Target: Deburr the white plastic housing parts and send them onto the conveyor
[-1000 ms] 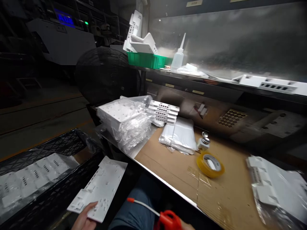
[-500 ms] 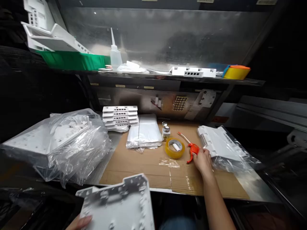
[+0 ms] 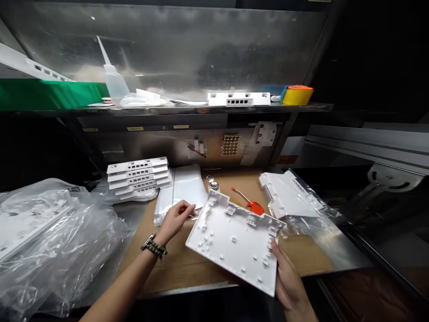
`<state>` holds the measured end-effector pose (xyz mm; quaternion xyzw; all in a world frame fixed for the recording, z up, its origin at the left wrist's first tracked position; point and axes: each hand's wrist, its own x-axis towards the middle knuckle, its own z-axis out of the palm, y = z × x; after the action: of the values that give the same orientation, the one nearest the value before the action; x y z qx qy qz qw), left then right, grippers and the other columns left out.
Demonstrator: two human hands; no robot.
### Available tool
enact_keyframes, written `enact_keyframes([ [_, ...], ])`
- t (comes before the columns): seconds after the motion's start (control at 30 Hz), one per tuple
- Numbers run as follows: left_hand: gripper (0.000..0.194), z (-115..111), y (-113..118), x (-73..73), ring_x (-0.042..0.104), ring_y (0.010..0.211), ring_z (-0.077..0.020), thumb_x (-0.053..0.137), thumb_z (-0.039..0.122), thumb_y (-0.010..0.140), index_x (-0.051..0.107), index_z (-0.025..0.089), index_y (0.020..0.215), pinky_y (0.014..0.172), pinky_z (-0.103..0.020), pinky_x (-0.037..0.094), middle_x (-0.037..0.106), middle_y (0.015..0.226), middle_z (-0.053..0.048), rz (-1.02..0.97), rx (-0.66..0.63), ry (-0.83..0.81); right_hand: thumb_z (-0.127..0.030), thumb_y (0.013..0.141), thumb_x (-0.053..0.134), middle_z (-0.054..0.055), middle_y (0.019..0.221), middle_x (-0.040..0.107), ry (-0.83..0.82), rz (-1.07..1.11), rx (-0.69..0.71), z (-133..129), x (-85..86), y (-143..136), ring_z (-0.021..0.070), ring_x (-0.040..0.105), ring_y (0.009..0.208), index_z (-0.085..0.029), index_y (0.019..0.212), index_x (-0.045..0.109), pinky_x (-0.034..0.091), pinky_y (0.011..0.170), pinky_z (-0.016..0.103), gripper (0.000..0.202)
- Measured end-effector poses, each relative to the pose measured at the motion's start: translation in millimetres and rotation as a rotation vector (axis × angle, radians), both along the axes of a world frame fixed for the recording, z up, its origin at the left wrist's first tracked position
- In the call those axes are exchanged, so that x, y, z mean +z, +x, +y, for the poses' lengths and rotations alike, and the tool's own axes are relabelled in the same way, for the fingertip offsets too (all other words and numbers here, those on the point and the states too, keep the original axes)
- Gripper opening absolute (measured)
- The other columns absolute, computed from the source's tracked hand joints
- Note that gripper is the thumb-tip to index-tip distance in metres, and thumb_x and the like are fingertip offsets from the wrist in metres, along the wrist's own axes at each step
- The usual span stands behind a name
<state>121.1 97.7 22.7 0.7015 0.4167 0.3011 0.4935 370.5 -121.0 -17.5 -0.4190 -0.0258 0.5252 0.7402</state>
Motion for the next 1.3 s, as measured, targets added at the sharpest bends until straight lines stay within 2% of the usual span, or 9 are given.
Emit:
enact_keyframes([
  [0.1,0.039,22.5,-3.6,-21.9,0.058,0.120,-0.0371,0.078,0.054,0.077,0.066,0.024,0.098,0.111,-0.055,0.043,0.068,0.108,-0.013,0.109,0.084,0.264,-0.048,0.083,0.083,0.009,0.129,0.075,0.005,0.061,-0.087,-1.8,4.5,15.6,0.0308,0.068,0.126,-0.023,0.139,0.064,0.053,0.112,0.048,0.064],
  [0.23,0.026,33.0,-9.7,-36.6,0.062,0.107,-0.0347,0.059,0.048,0.091,0.063,0.024,0.101,0.103,-0.053,0.045,0.068,0.106,-0.014,0.225,0.117,0.426,-0.054,0.088,0.076,0.010,0.138,0.070,-0.018,-0.007,-0.163,-3.6,9.7,21.0,0.0308,0.064,0.131,-0.024,0.148,0.057,0.050,0.115,0.049,0.070],
  [0.4,0.017,43.8,-12.2,-20.3,0.069,0.099,-0.0319,0.056,0.039,0.093,0.050,0.025,0.101,0.089,-0.046,0.049,0.074,0.103,-0.012,0.287,0.127,0.438,-0.060,0.089,0.071,0.010,0.139,0.069,-0.048,-0.087,-0.169,-3.8,3.3,20.1,0.0319,0.066,0.129,-0.024,0.151,0.054,0.052,0.113,0.050,0.074],
  [0.57,0.047,67.8,-18.1,0.2,0.075,0.082,-0.0289,0.081,0.047,0.075,0.042,0.026,0.093,0.078,-0.039,0.053,0.078,0.080,-0.004,0.270,0.082,0.268,-0.062,0.089,0.070,0.011,0.138,0.070,-0.085,-0.159,-0.161,-3.1,-2.4,18.2,0.0324,0.067,0.127,-0.023,0.152,0.053,0.055,0.110,0.050,0.076],
  [0.7,0.047,82.7,-21.5,5.1,0.076,0.080,-0.0283,0.075,0.056,0.075,0.043,0.024,0.090,0.071,-0.038,0.057,0.075,0.080,-0.006,0.218,0.035,0.201,-0.060,0.089,0.071,0.010,0.141,0.068,-0.086,-0.156,-0.186,-3.9,-4.4,16.9,0.0317,0.066,0.128,-0.024,0.151,0.053,0.054,0.111,0.050,0.074],
  [0.9,0.012,66.4,-18.8,0.4,0.070,0.095,-0.0241,0.053,0.032,0.092,0.053,0.023,0.100,0.084,-0.040,0.054,0.071,0.104,-0.008,0.281,0.059,0.446,-0.059,0.088,0.073,0.010,0.139,0.070,-0.102,-0.127,-0.190,-4.3,-6.4,16.5,0.0316,0.068,0.126,-0.023,0.150,0.054,0.055,0.110,0.049,0.074],
  [0.97,0.014,61.5,-18.8,-1.6,0.065,0.106,-0.0264,0.045,0.022,0.094,0.057,0.022,0.100,0.093,-0.045,0.051,0.068,0.117,-0.012,0.327,0.069,0.551,-0.059,0.088,0.073,0.010,0.138,0.070,-0.098,-0.144,-0.193,-1.3,-2.8,13.9,0.0313,0.069,0.124,-0.023,0.150,0.055,0.056,0.109,0.049,0.074],
  [1.1,0.028,67.2,-20.4,-3.2,0.060,0.110,-0.0320,0.041,0.012,0.090,0.065,0.022,0.079,0.096,-0.050,0.048,0.070,0.123,-0.013,0.425,0.041,0.656,-0.061,0.086,0.074,0.010,0.132,0.073,-0.077,-0.236,-0.279,11.8,6.6,-8.6,0.0299,0.072,0.116,-0.023,0.150,0.055,0.060,0.100,0.045,0.077],
  [1.3,0.027,83.6,-11.8,6.7,0.060,0.104,-0.0337,0.054,0.023,0.088,0.076,0.021,0.105,0.094,-0.048,0.049,0.074,0.114,-0.012,0.475,-0.066,0.699,-0.067,0.086,0.069,0.016,0.112,0.078,-0.111,-0.648,-0.325,46.2,0.2,-85.4,0.0301,0.074,0.102,-0.015,0.124,0.071,0.061,0.083,0.036,0.065],
])
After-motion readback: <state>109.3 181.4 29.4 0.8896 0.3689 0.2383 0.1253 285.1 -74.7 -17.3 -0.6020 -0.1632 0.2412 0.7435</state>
